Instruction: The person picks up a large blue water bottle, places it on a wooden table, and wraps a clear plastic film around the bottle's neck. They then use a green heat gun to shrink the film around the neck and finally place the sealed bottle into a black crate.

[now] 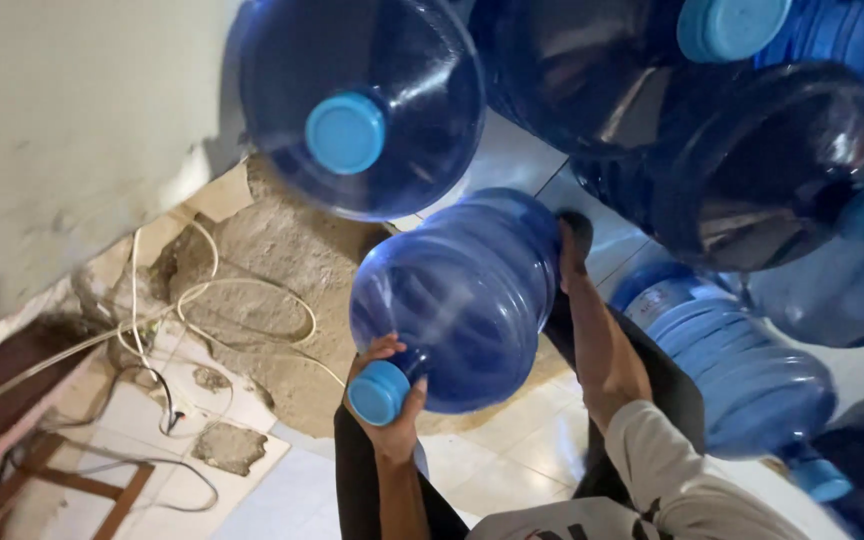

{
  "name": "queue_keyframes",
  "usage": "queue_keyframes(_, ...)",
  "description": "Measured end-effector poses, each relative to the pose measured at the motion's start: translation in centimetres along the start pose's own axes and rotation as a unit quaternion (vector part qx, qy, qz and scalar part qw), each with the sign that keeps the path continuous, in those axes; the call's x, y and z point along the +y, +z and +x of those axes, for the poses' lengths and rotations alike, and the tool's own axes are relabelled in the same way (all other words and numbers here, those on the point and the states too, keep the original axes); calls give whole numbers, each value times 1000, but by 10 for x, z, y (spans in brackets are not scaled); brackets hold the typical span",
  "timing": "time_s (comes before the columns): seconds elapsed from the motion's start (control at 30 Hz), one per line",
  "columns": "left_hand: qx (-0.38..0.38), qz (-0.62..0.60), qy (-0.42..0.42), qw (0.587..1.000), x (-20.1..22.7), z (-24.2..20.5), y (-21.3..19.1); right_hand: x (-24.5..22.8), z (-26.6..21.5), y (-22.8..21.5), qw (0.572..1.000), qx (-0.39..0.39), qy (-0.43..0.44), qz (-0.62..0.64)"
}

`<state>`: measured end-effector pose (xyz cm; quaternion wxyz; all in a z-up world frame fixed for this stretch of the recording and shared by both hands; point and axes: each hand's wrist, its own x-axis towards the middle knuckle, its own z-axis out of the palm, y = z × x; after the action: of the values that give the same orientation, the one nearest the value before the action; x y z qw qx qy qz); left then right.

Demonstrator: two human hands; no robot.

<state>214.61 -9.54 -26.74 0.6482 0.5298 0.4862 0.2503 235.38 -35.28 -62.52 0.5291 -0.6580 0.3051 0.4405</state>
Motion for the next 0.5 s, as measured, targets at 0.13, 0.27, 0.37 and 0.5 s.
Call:
queue_keyframes(0.13,-34,30,-2,999,75,-33,-10,-17,-93,-19,988,-27,130,78)
queue_keyframes(0.27,-38,20,11,999,168,-74,-14,-62,-195,-26,990,-28,105,88)
queue_keyframes(0.37,-2,30,68,997,240,-116,-18,-103,-270,-24,991,-63,95,71)
queue_keyframes(0.5,73,-73,174,979,313,-171,-5,-179,-351,-18,978,-199,15,55)
